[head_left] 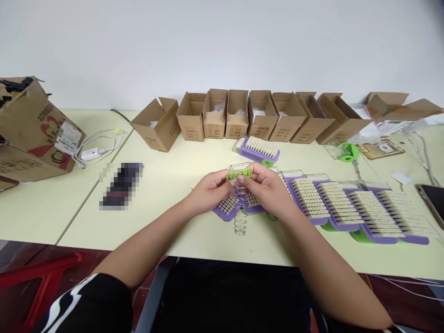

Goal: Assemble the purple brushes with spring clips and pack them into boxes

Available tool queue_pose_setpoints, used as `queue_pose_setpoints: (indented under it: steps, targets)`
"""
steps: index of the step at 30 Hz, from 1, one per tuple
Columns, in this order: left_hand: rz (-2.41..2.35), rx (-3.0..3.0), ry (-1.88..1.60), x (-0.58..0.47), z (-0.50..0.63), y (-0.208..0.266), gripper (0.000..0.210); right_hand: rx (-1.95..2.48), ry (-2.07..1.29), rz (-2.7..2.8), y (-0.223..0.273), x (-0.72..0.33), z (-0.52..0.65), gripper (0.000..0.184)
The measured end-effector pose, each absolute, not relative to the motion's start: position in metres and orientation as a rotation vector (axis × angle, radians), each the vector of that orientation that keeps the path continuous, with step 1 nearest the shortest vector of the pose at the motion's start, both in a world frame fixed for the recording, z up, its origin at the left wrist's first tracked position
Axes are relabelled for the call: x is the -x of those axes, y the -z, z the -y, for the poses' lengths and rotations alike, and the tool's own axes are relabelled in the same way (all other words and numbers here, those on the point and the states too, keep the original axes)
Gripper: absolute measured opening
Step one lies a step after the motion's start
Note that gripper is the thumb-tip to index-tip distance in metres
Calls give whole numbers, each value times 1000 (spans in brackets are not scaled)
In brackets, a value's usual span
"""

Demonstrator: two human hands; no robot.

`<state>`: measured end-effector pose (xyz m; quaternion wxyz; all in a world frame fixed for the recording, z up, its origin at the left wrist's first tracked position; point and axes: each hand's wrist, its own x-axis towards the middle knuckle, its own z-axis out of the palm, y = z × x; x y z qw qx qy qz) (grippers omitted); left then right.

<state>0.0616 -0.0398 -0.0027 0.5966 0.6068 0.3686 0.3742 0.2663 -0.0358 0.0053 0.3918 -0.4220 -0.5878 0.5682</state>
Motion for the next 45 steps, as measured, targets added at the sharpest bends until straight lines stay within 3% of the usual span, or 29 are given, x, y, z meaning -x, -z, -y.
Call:
queue_pose_setpoints:
  steps: [22,28,36,45]
  targets:
    - [-992,-1446,-936,-65,47,9,28,1034,-1540,1618,-15,-282,37,16]
    - [-979,-1479,-879,-61,45,8,26,1096,-1412,1718,-22,-289,37,29]
    - [-928,-1483,-828,-59,42,3,37,1071,-1452,1616,-20,-284,33,29]
    - [-874,-1520,-715,-49,35,-1,38,1051,-1283,1618,-16,-280,35,29]
